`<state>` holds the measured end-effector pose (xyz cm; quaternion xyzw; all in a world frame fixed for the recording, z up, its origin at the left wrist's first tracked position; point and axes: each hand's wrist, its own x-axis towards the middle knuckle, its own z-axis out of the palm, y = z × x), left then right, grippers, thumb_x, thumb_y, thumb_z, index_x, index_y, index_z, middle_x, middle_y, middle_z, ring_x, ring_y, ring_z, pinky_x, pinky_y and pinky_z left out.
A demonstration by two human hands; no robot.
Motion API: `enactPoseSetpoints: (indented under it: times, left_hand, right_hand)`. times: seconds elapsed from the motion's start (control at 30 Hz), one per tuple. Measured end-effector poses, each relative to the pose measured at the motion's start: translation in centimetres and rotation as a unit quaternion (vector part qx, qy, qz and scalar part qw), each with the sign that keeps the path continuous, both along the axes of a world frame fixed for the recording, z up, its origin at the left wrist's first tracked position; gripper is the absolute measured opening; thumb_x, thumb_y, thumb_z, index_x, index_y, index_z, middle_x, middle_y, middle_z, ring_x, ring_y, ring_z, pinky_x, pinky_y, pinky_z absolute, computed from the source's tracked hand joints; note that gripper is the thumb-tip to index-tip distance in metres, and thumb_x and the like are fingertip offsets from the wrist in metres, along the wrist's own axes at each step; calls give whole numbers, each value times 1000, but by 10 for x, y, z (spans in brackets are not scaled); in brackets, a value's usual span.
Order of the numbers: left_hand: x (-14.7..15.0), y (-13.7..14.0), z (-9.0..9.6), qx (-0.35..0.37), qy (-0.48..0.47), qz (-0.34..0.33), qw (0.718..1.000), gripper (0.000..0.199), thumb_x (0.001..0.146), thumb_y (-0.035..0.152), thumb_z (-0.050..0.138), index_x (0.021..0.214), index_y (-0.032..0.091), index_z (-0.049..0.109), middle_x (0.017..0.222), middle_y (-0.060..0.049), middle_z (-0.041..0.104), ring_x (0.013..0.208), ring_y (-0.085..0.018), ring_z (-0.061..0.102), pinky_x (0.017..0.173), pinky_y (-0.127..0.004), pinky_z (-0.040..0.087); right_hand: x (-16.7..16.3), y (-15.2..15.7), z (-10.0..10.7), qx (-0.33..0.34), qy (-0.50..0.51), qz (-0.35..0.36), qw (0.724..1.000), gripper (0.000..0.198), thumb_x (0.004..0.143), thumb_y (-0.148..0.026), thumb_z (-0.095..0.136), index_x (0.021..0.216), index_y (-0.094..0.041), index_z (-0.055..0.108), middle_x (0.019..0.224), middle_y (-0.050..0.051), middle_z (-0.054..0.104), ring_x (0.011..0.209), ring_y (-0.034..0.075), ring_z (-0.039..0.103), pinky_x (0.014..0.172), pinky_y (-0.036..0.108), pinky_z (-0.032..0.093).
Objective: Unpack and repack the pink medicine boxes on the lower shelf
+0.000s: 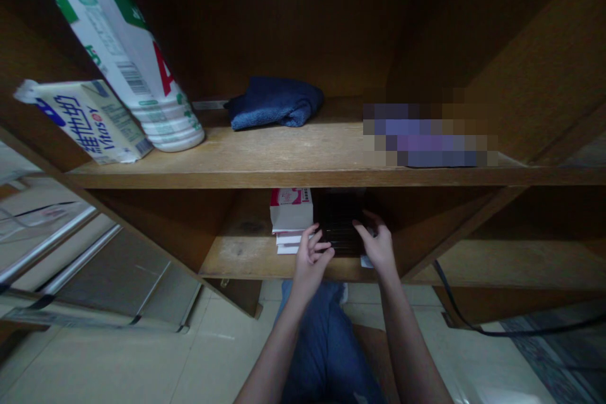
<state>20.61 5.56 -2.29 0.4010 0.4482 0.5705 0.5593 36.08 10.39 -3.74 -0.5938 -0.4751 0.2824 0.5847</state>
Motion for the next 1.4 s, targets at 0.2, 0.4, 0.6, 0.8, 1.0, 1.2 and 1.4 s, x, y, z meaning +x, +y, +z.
enactPoseSetpoints:
  times: [0.2,0.4,0.6,0.8,1.0,1.2,1.4]
  left_hand:
    - [-4,-6,15,7,-40,42,998,49,67,33,70,112,20,52,111,-10,65,90,-16,62,77,-26,47]
    - [-11,-9,22,-50,-111,51,991,55,63,42,73,109,15,59,81,-5,68,69,-12,60,56,-20,45]
    - [-13,-18,24,-93,-77,-33,992,51,66,45,71,109,20,60,105,-7,65,85,-18,63,58,-21,51]
    - [-29,-21,20,-78,-13,-68,995,67,68,37,71,128,28,42,120,-8,58,99,-24,60,56,-25,54]
    - [-39,-21,17,-14,-9,-37,999,59,56,20,79,111,18,55,106,-7,65,101,-22,60,86,-32,48]
    - [-53,-22,16,129,21,-98,987,54,53,20,80,102,19,58,106,-7,63,101,-24,58,89,-34,44]
    - [-66,-21,31,266,114,-125,949,23,68,30,72,86,19,62,99,-9,65,102,-23,56,91,-36,41]
  right_hand:
    - [-10,-18,8,51,77,-30,995,51,65,-46,68,105,-16,57,96,10,65,89,22,62,83,40,49]
    - [-25,-51,21,49,141,-27,988,43,69,-40,66,105,-19,56,100,9,65,93,21,62,83,38,50]
    - [-42,-71,21,35,171,65,982,43,68,-35,69,105,-21,52,104,10,63,90,22,64,77,36,53]
    - [-48,-75,16,41,180,121,975,50,66,-30,69,110,-24,46,114,11,56,98,22,61,82,37,53]
    - [-54,-75,11,108,143,131,975,58,68,-24,68,120,-25,41,117,10,50,106,22,54,89,38,48]
    - [-49,-78,10,158,68,185,968,63,72,-21,67,129,-29,41,119,7,54,108,23,54,93,40,46]
    - [-43,-78,14,191,-26,212,958,37,89,-26,43,125,-32,51,127,4,53,120,23,47,103,45,36]
